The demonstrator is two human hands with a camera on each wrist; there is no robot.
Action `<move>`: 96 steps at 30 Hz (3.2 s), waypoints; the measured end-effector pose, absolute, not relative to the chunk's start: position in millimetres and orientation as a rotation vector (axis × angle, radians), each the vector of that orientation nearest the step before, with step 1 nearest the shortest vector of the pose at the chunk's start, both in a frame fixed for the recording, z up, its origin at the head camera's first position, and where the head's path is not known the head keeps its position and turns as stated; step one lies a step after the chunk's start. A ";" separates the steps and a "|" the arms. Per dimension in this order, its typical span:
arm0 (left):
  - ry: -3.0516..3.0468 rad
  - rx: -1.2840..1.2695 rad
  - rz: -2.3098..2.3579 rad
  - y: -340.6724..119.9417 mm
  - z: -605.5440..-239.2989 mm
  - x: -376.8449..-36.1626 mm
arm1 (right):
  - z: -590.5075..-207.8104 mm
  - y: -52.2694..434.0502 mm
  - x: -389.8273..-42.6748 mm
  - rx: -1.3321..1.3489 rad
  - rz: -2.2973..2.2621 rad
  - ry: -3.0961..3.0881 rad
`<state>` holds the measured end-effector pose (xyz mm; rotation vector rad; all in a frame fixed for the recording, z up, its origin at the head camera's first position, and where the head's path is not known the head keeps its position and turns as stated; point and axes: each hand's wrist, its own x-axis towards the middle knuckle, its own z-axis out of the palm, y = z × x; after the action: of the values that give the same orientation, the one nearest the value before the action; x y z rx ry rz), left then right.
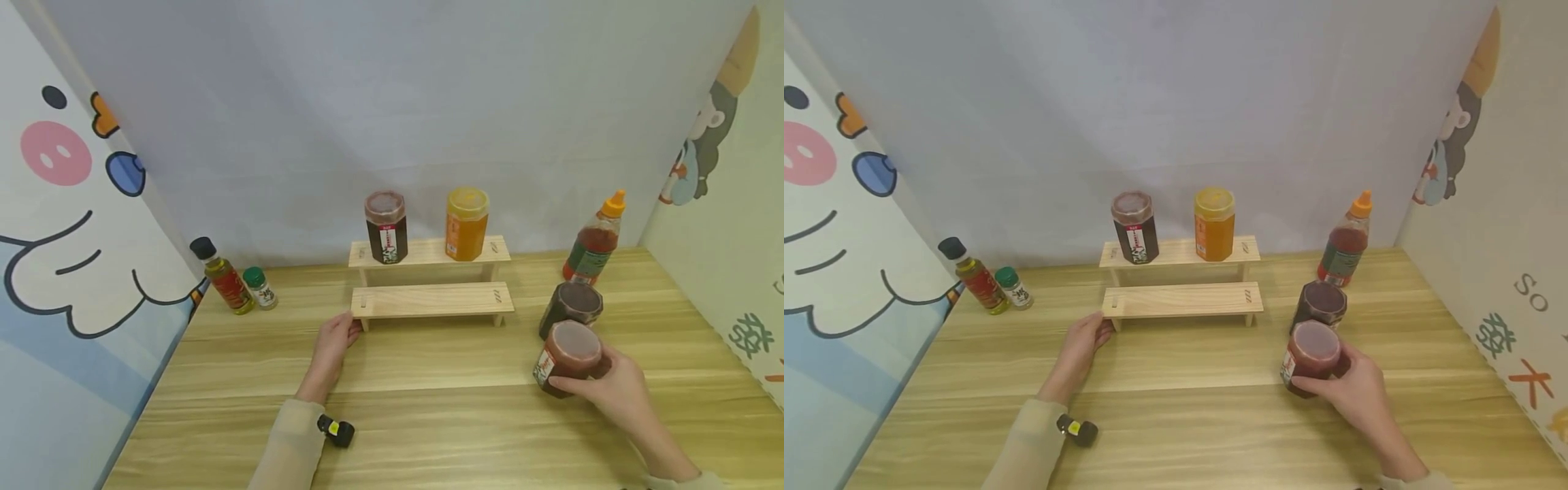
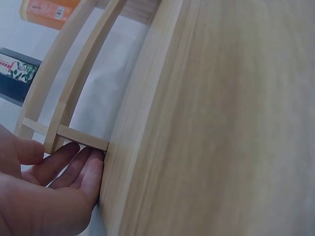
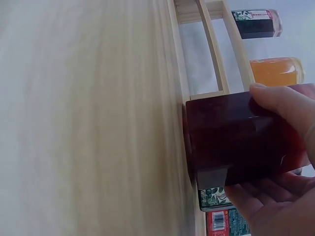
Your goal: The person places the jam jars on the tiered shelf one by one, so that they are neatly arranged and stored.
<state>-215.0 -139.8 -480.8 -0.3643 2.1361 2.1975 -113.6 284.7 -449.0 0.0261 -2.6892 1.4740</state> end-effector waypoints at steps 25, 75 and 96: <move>2.123 -0.316 2.220 -141.0 -481.2 -214.3 | -421.6 254.1 -137.2 0.168 1.430 -2.616; 2.141 -0.323 2.211 -140.9 -481.8 -213.1 | -403.5 148.6 -189.0 0.415 1.782 -2.413; 2.143 -0.329 2.211 -139.4 -479.9 -211.4 | -379.8 103.6 -198.4 0.420 1.933 -2.325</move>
<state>-211.4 -139.4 -479.9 -0.3290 2.1429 2.2109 -198.4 103.6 -379.8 0.4197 -2.3247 1.9328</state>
